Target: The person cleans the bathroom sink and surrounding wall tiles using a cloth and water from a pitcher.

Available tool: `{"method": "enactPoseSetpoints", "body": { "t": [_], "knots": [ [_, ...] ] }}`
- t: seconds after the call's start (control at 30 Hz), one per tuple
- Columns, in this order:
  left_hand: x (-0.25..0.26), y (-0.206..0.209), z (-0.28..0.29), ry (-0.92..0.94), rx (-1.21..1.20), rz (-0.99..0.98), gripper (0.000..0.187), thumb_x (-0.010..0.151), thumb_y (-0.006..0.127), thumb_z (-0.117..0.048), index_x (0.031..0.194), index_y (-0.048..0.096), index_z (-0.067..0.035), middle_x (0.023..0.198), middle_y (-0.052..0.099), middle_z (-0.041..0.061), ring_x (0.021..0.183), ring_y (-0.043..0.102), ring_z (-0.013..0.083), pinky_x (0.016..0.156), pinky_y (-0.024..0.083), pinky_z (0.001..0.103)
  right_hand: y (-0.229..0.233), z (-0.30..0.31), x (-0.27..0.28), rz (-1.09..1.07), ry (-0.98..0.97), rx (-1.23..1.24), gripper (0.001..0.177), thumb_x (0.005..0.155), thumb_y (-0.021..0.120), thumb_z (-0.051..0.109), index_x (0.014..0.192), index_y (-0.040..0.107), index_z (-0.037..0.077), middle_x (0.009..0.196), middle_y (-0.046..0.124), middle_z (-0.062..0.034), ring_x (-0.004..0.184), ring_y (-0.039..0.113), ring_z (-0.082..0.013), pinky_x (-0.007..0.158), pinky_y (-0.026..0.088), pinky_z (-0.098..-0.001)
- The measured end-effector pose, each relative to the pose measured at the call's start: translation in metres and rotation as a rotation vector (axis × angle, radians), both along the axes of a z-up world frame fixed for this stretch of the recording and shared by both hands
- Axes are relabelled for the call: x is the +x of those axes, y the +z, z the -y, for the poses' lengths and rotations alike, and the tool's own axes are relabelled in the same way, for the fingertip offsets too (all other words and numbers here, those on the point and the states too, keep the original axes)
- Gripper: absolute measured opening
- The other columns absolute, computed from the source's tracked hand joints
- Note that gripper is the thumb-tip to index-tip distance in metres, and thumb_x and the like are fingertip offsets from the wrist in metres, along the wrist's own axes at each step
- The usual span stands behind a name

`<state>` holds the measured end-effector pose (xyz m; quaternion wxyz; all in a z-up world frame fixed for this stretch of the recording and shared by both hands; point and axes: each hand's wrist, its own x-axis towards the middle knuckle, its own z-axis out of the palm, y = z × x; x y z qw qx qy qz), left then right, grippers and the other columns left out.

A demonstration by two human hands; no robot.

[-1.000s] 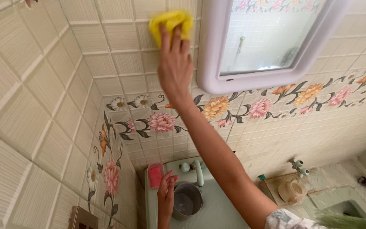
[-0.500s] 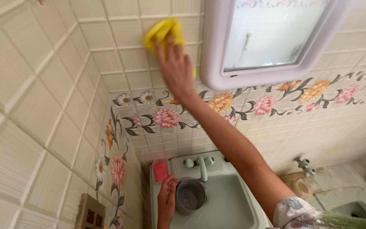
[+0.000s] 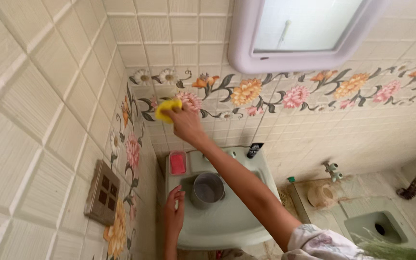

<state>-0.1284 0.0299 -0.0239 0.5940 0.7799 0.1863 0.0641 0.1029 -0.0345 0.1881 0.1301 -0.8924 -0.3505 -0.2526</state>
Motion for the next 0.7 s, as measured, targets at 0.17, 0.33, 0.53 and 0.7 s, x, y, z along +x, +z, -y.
{"method": "enactPoseSetpoints", "body": {
  "t": [0.17,0.33,0.53,0.7],
  "knots": [
    [-0.022,-0.099,0.013,-0.445,0.951,-0.493,0.101,0.089,0.068,-0.067,0.155,0.034,0.000,0.161,0.028,0.020,0.151,0.021,0.0373,0.118,0.027,0.055,-0.172,0.094,-0.085,-0.851,0.329,-0.164,0.069,0.075,0.071,0.022,0.144,0.060,0.028,0.127,0.072,-0.0138,0.111,0.067,-0.0381,0.096,0.053,-0.0489],
    [-0.050,-0.141,0.027,-0.751,0.984,-0.681,0.124,0.083,0.050,-0.092,0.160,0.026,0.002,0.174,-0.003,0.018,0.157,-0.020,0.0378,0.124,-0.006,0.066,-0.304,0.227,-0.180,-0.882,-0.137,-0.783,0.067,0.084,0.073,0.042,0.148,0.055,0.036,0.128,0.070,-0.0044,0.126,0.058,-0.0306,0.117,0.037,-0.0511],
    [-0.061,-0.140,0.030,-0.775,0.973,-0.574,0.129,0.073,0.056,-0.094,0.160,0.028,-0.002,0.172,0.008,0.015,0.158,-0.019,0.0349,0.119,-0.012,0.073,-0.324,0.286,-0.232,-0.439,-0.396,-0.241,0.050,0.092,0.046,0.060,0.122,0.072,0.029,0.133,0.065,-0.0108,0.135,0.054,-0.0388,0.116,0.027,-0.0596],
    [-0.064,-0.139,0.031,-0.862,1.062,-0.639,0.128,0.067,0.079,-0.077,0.161,0.027,-0.008,0.172,0.017,0.011,0.160,-0.008,0.0327,0.119,-0.009,0.074,-0.356,0.156,-0.253,-0.970,-0.247,-0.147,0.058,0.097,0.039,0.062,0.136,0.063,0.027,0.130,0.069,-0.0061,0.113,0.067,-0.0226,0.089,0.057,-0.0421]
  ]
}}
